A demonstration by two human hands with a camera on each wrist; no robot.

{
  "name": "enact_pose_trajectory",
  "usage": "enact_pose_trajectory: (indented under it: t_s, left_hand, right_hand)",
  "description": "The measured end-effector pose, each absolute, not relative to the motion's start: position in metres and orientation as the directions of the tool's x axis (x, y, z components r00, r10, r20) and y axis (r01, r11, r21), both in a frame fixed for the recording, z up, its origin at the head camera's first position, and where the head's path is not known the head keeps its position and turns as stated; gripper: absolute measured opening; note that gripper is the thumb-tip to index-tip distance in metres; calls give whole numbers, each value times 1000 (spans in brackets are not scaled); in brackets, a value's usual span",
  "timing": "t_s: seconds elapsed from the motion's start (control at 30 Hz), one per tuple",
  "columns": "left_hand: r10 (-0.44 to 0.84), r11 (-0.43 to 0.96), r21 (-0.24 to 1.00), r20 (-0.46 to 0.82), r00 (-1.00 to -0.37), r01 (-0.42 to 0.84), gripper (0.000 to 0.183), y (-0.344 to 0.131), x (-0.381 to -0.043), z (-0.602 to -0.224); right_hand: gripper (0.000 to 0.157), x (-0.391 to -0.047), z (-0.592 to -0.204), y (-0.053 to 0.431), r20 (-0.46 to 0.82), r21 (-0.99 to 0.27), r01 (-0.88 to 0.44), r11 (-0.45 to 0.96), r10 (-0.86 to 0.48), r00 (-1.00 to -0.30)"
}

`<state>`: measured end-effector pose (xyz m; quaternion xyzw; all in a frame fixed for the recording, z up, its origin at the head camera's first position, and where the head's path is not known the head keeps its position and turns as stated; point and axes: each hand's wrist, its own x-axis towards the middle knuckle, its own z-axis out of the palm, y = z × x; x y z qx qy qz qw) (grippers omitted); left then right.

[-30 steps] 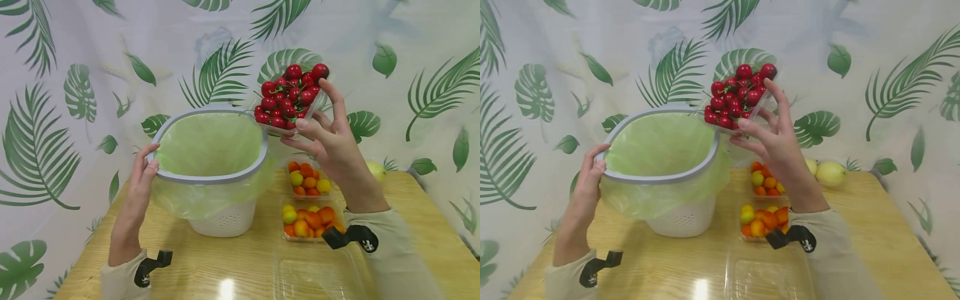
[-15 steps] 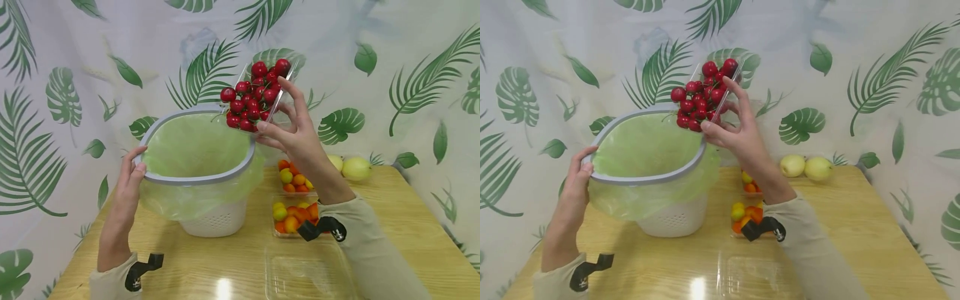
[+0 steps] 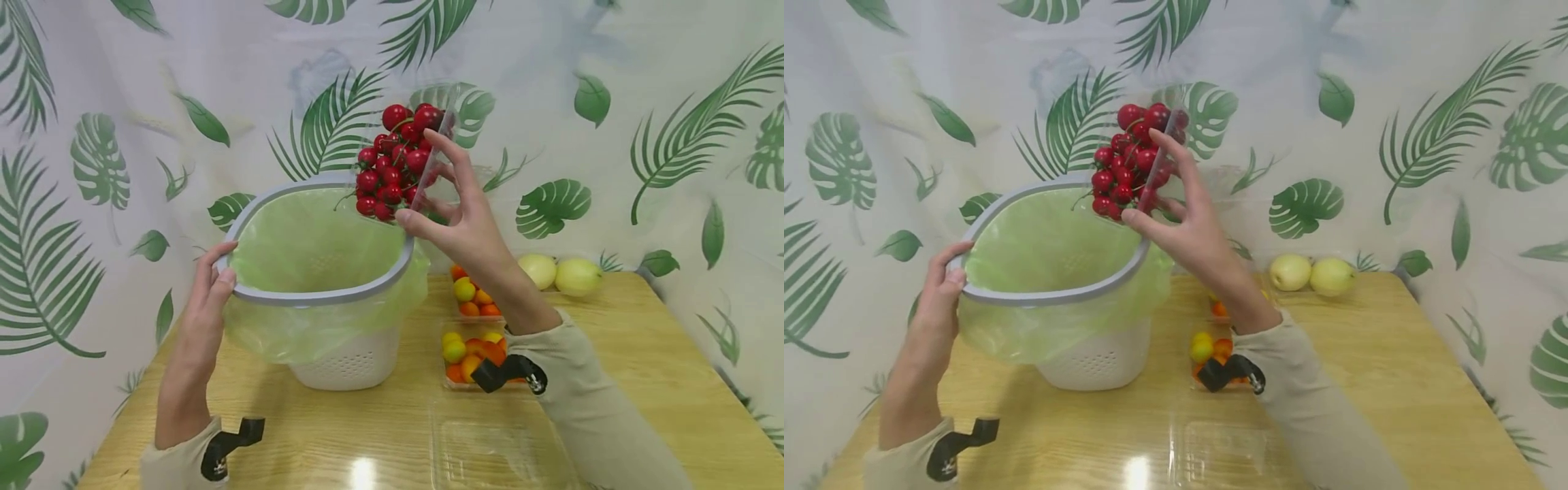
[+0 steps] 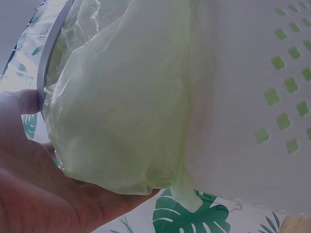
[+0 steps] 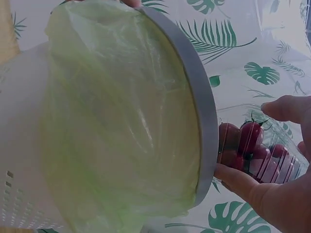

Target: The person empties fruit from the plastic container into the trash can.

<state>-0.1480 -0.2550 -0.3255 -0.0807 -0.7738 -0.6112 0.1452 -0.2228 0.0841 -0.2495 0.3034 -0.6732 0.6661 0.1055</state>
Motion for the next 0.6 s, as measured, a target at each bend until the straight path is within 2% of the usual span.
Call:
enact_pose_trajectory:
  t_s: [0.33,0.6]
  left_hand:
    - [-58,253,920,324,-944,300,50,-256,-148,-326]
    - [-54,275,911,332,-942,306,49,-257,-149,-326]
  right_hand:
    - [87,-223,-253,73,631,-755,-656,10,-261,-730]
    - [86,-219,-258,66,611,-769,-639,16,-276,-742]
